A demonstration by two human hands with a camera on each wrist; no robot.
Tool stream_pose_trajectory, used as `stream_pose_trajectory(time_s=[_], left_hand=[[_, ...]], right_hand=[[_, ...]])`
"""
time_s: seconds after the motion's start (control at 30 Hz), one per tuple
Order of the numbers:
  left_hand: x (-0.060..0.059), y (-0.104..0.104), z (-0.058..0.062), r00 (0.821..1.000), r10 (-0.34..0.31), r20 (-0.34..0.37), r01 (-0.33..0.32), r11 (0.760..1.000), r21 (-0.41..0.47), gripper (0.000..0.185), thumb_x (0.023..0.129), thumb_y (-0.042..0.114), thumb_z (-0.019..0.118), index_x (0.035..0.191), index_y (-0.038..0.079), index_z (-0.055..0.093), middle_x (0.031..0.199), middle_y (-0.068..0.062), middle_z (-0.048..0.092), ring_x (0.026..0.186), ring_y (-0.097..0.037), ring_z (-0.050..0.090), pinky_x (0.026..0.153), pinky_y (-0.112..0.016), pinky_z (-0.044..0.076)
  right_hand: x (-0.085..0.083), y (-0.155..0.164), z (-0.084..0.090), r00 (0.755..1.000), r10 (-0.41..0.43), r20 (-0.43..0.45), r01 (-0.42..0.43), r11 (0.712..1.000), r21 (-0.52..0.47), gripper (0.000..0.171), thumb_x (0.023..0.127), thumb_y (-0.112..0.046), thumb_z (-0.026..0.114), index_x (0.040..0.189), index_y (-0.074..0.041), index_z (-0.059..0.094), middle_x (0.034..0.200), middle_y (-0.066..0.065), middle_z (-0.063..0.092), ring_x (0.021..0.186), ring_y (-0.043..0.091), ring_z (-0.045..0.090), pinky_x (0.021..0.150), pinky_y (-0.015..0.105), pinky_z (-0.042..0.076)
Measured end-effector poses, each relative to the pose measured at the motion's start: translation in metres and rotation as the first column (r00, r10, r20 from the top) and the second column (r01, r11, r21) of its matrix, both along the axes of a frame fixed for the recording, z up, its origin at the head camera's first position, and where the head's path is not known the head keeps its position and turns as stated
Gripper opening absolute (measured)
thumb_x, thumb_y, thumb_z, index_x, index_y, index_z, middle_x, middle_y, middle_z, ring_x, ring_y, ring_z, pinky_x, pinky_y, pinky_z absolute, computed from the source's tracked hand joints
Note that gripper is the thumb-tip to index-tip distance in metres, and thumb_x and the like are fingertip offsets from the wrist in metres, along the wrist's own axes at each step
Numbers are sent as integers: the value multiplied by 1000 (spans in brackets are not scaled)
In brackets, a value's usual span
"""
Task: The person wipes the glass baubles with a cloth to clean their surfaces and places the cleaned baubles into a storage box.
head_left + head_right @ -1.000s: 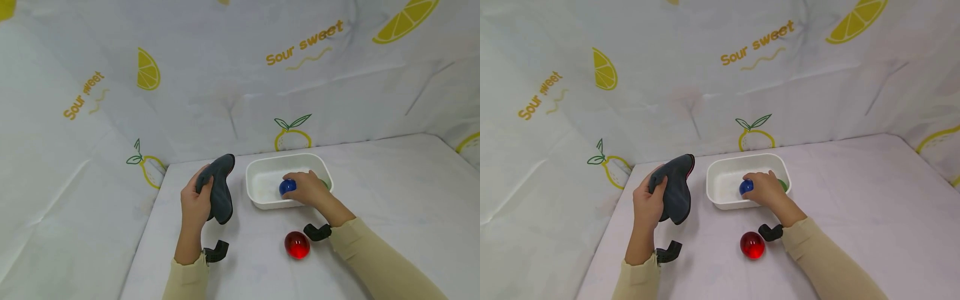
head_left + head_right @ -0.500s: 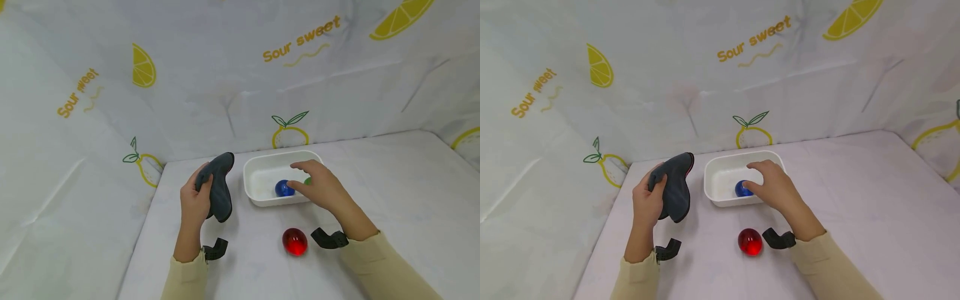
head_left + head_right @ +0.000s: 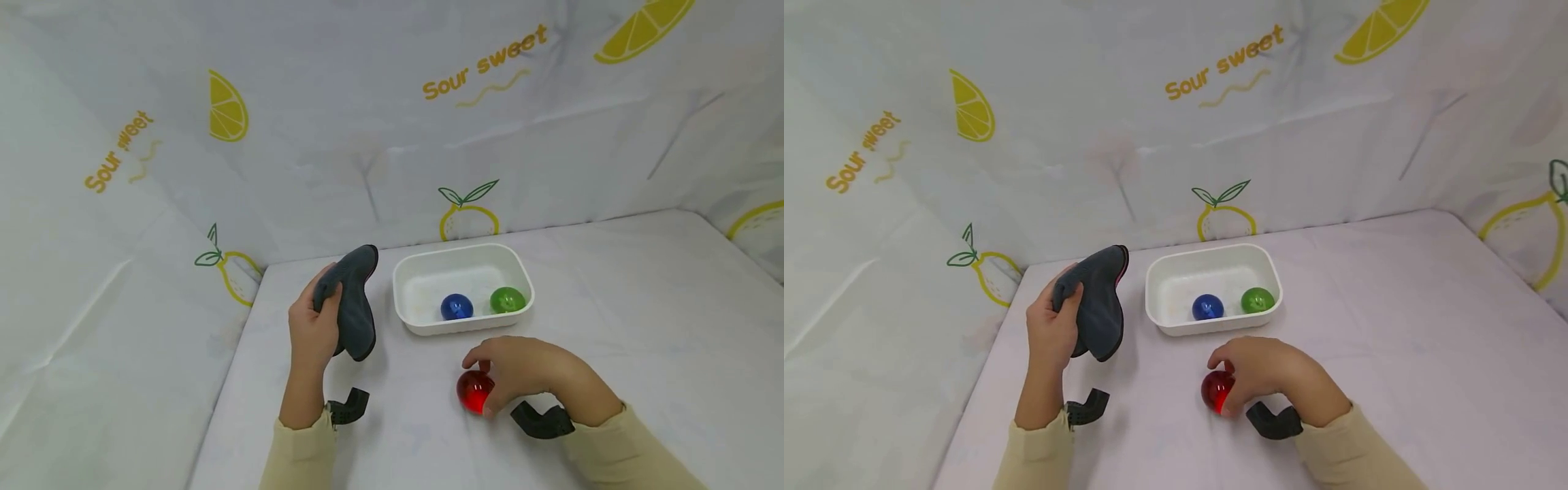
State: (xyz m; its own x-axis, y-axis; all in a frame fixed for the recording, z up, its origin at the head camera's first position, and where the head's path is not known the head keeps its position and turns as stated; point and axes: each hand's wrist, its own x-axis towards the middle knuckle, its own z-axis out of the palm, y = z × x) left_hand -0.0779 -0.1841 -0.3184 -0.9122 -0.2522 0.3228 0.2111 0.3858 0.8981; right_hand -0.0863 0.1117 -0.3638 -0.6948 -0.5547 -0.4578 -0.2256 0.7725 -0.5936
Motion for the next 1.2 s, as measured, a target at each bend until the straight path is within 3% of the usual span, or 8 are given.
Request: stream_pose_trajectory(time_s=[0.17,0.33,0.53,0.67,0.8,1.03,1.13,1.2], left_hand=[[2,1,3,1000,-13,-11,13,1000,10,35,100,14,56,135,8,60,132,-9,63,120,-17,61,100,-24,48],[4,4,6,1000,-11,-29,11,1000,-3,35,100,12,56,135,7,60,133,-8,63,123,-16,59,103,-30,47],[5,2,8,996,7,-90,-9,1000,-17,34,99,7,56,133,3,61,131,-11,64,122,-19,60,99,-21,47],[1,-1,-1,995,-4,-101,4,1000,1,34,100,10,57,134,7,61,132,-9,64,122,-18,60,98,-17,47],[-5,-3,-14,994,8,-107,-6,1000,15,35,100,18,58,134,16,62,132,0,64,121,-14,60,101,-26,48],[-1,6,-9,975,4,-222,9,998,56,33,98,22,61,131,20,64,129,3,65,118,-12,62,101,-26,49],[3,15,-3,961,-2,-277,30,995,96,33,98,16,62,130,15,65,127,-3,66,115,-16,65,99,-25,50],[5,22,2,954,-9,-299,48,991,123,33,97,12,62,130,12,65,127,-5,67,113,-17,66,97,-25,52]], right_hand=[[0,-7,-9,999,23,-34,-22,999,27,58,59,-24,92,112,-25,67,104,-7,62,100,18,56,82,45,54],[-2,-7,-17,998,34,-57,-36,999,-35,53,61,-15,88,108,-26,67,100,-8,62,96,17,55,81,40,53],[-10,-9,-15,972,12,-235,-45,990,-137,57,67,-11,87,117,-22,63,113,-7,61,110,21,56,84,43,57],[-11,-6,-7,920,-49,-390,-57,965,-257,57,69,-10,86,119,-22,61,116,-7,58,112,18,56,85,38,57],[-12,-3,3,846,-129,-517,-87,924,-373,57,69,-8,86,119,-23,61,116,-9,55,110,11,54,82,30,57],[-12,-2,21,693,-243,-679,-171,860,-481,60,68,-3,85,121,-18,62,120,-3,53,114,12,48,82,25,56],[-11,-3,29,667,-287,-688,-203,818,-538,62,67,-2,85,124,-16,62,122,-2,54,116,12,49,88,19,52],[-10,-4,33,668,-315,-675,-216,785,-580,65,67,-2,86,126,-16,61,124,-1,55,117,12,50,90,15,50]])
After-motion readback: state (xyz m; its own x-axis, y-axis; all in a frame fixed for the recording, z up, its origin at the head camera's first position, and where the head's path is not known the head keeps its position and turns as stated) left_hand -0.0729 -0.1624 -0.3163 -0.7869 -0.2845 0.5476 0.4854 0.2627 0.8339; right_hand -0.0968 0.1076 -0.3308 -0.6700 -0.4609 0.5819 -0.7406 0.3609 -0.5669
